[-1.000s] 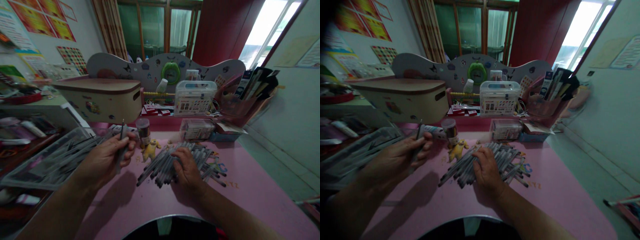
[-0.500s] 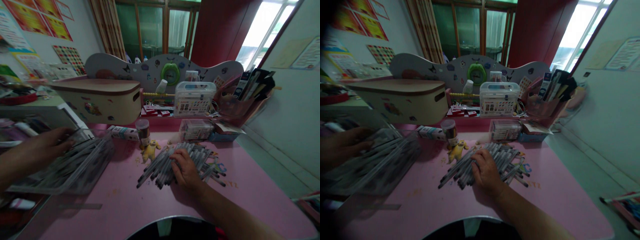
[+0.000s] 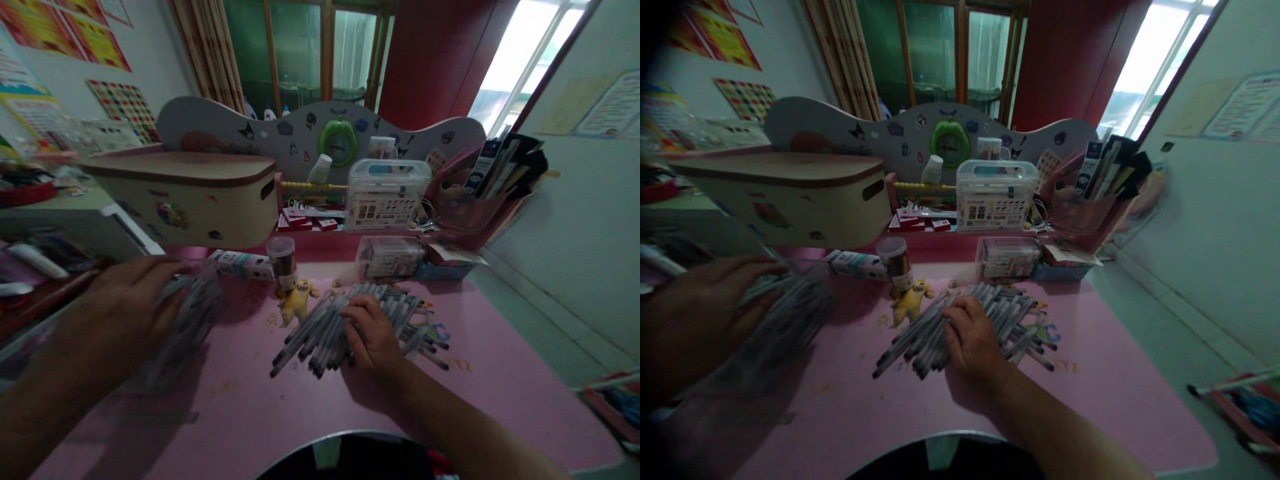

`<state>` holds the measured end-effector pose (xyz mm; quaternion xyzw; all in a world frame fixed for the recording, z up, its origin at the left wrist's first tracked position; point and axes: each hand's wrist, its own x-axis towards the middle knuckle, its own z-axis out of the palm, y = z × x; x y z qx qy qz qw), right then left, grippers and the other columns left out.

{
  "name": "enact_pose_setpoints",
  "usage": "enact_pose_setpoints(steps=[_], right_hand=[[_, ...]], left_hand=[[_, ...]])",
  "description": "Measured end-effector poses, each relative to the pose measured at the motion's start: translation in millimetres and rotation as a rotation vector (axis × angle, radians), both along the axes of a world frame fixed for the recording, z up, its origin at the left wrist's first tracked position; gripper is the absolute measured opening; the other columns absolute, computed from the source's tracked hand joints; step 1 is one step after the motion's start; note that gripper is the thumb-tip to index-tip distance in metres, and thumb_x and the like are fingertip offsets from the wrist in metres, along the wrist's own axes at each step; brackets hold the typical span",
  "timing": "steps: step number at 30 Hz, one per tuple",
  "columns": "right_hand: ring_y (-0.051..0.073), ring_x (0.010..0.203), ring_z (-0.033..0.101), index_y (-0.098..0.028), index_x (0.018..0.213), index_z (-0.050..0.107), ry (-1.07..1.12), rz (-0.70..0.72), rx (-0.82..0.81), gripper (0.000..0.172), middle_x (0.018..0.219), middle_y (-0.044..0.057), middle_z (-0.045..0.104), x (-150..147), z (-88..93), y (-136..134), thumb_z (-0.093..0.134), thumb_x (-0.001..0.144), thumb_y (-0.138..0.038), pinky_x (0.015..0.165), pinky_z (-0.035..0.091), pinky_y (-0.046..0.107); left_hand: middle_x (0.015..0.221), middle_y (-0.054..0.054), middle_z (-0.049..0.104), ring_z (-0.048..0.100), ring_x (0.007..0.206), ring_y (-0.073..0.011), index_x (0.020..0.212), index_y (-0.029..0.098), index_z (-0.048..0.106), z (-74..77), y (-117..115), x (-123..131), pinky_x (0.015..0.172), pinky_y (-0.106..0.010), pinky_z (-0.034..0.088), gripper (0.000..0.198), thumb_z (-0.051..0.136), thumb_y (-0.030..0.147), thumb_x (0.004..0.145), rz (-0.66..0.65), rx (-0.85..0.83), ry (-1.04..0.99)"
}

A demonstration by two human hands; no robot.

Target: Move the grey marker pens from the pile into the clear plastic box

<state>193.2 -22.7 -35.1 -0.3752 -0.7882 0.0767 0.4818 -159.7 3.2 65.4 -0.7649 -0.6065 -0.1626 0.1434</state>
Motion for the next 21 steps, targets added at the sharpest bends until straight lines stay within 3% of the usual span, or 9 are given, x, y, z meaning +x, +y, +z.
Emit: enact_pose_setpoints(steps=[2, 4, 8, 14, 21], right_hand=[[0.022, 0.098, 0.057, -0.020, 0.112, 0.058, -0.008, 0.000, 0.015, 0.025, 0.106, 0.008, 0.054, 0, 0.9, -1, 0.050, 0.092, -0.008, 0.085, 0.054, 0.038], [0.022, 0.098, 0.057, -0.020, 0.112, 0.057, -0.011, -0.002, 0.024, 0.025, 0.106, 0.008, 0.054, -1, 1.6, -2, 0.050, 0.092, -0.008, 0.085, 0.053, 0.038], [0.022, 0.098, 0.057, -0.020, 0.113, 0.057, -0.016, -0.006, 0.031, 0.024, 0.106, 0.009, 0.053, -1, 3.2, -3, 0.050, 0.093, -0.009, 0.086, 0.053, 0.038], [0.022, 0.098, 0.057, -0.020, 0.111, 0.058, -0.024, -0.010, 0.029, 0.022, 0.106, 0.009, 0.054, 2, 6.5, -2, 0.051, 0.093, -0.010, 0.085, 0.052, 0.039], [0.023, 0.098, 0.057, -0.019, 0.111, 0.059, -0.025, 0.005, 0.017, 0.022, 0.105, 0.009, 0.054, 2, 5.1, -2, 0.051, 0.092, -0.010, 0.086, 0.052, 0.039]], left_hand=[[0.114, -0.011, 0.066, 0.061, 0.107, -0.0279, 0.108, 0.018, 0.064, -7.1, -14, 38, 0.100, -0.042, 0.044, 0.038, 0.037, 0.041, 0.093, -0.156, -0.111, -0.115], [0.106, -0.009, 0.068, 0.065, 0.095, -0.0239, 0.103, 0.022, 0.065, -22.3, -24, 72, 0.086, -0.036, 0.050, 0.032, 0.038, 0.038, 0.094, -0.246, -0.358, -0.207], [0.106, -0.011, 0.068, 0.065, 0.099, -0.0260, 0.100, 0.021, 0.064, -56.2, -31, 116, 0.085, -0.037, 0.048, 0.023, 0.044, 0.027, 0.091, -0.212, -0.582, -0.101], [0.099, -0.010, 0.070, 0.066, 0.090, -0.0275, 0.095, 0.022, 0.061, -78.0, -22, 122, 0.075, -0.035, 0.042, 0.015, 0.053, 0.030, 0.086, -0.090, -0.641, -0.107], [0.083, -0.004, 0.071, 0.065, 0.080, -0.0234, 0.079, 0.022, 0.058, -78.8, -12, 115, 0.065, -0.030, 0.034, 0.006, 0.057, 0.027, 0.081, -0.095, -0.680, -0.251]])
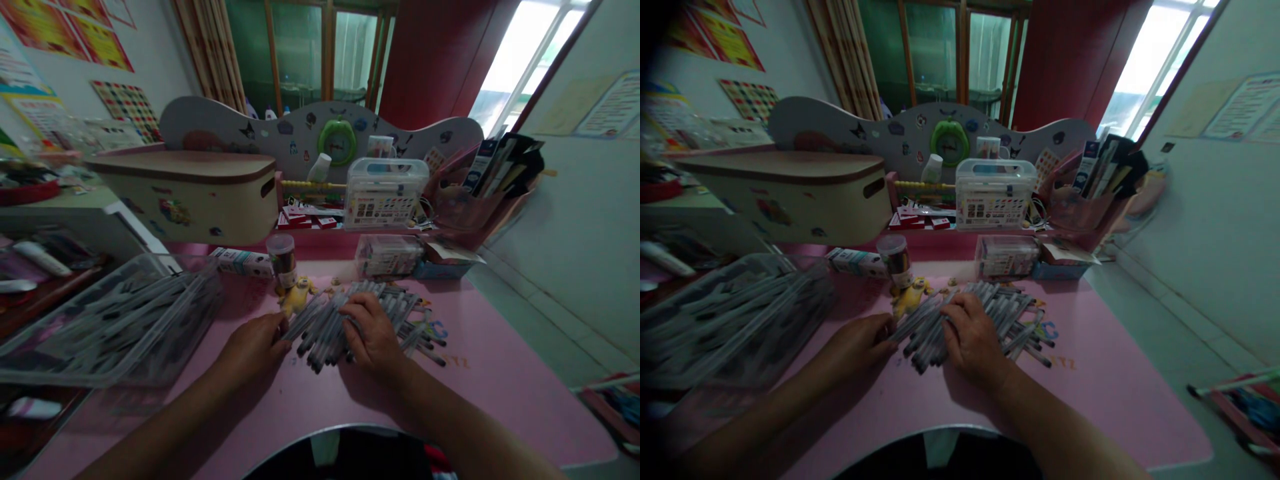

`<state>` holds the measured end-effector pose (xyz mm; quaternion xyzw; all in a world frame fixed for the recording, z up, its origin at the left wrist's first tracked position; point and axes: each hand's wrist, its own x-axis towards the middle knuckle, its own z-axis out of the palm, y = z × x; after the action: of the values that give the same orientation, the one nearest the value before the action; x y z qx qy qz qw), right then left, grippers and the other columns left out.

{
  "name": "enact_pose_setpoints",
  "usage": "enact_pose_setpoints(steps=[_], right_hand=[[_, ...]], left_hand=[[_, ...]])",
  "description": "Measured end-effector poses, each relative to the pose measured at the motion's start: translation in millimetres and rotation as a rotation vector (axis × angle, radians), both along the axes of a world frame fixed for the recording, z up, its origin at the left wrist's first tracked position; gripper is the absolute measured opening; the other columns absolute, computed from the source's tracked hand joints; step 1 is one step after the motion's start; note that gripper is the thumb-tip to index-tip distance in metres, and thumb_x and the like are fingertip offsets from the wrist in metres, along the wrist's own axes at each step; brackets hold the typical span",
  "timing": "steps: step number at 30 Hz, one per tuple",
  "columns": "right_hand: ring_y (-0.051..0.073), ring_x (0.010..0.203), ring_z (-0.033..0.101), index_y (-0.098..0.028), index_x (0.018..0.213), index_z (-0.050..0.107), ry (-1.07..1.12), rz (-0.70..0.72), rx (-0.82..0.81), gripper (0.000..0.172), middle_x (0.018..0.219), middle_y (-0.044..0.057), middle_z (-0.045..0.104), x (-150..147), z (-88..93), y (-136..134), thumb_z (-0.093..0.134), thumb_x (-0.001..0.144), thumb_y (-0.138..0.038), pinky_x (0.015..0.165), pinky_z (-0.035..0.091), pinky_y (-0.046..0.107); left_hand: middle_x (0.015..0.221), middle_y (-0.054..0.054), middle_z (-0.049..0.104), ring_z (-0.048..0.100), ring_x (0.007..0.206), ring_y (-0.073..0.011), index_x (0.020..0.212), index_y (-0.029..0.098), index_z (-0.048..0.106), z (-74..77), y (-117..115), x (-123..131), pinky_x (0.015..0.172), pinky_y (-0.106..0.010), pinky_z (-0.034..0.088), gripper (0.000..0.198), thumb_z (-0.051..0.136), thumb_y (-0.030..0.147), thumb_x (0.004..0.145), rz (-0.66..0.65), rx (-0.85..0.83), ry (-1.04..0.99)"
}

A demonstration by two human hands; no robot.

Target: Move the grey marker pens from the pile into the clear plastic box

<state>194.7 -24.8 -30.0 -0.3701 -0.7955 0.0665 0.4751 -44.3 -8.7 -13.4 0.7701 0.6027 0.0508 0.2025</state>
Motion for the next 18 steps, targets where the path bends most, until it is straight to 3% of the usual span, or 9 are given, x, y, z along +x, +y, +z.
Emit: enact_pose_setpoints(steps=[7, 13, 16, 18], right_hand=[[0.025, 0.100, 0.056, -0.019, 0.113, 0.060, -0.030, -0.030, -0.009, 0.024, 0.105, 0.010, 0.057, 0, -6.0, 3, 0.051, 0.092, -0.012, 0.087, 0.052, 0.042], [0.033, 0.131, 0.044, -0.019, 0.145, 0.039, -0.120, -0.089, 0.011, 0.057, 0.139, 0.018, 0.050, 0, -7.0, 6, 0.057, 0.091, -0.018, 0.109, 0.038, 0.059], [0.029, 0.115, 0.056, -0.018, 0.131, 0.053, -0.165, -0.014, -0.067, 0.036, 0.122, 0.016, 0.062, 0, -8.9, 7, 0.052, 0.095, -0.018, 0.099, 0.047, 0.051], [0.026, 0.097, 0.061, -0.018, 0.114, 0.061, -0.159, 0.010, -0.139, 0.021, 0.102, 0.012, 0.066, -1, -9.1, 6, 0.047, 0.098, -0.018, 0.089, 0.052, 0.044]], left_hand=[[0.082, -0.005, 0.070, 0.064, 0.075, -0.0208, 0.091, 0.020, 0.068, 14.5, -1, -9, 0.068, -0.030, 0.040, 0.021, 0.051, 0.030, 0.087, 0.006, 0.141, -0.135], [0.082, -0.005, 0.069, 0.062, 0.072, -0.0185, 0.089, 0.020, 0.072, 32.4, -11, 2, 0.067, -0.029, 0.044, 0.023, 0.053, 0.033, 0.086, -0.097, 0.242, -0.372], [0.083, -0.005, 0.070, 0.064, 0.077, -0.0191, 0.085, 0.021, 0.074, 36.3, -12, 14, 0.069, -0.029, 0.046, 0.018, 0.058, 0.031, 0.085, -0.099, 0.268, -0.515], [0.085, -0.005, 0.072, 0.066, 0.080, -0.0198, 0.086, 0.022, 0.074, 35.3, -9, 23, 0.072, -0.029, 0.048, 0.015, 0.063, 0.032, 0.083, -0.027, 0.208, -0.700]])
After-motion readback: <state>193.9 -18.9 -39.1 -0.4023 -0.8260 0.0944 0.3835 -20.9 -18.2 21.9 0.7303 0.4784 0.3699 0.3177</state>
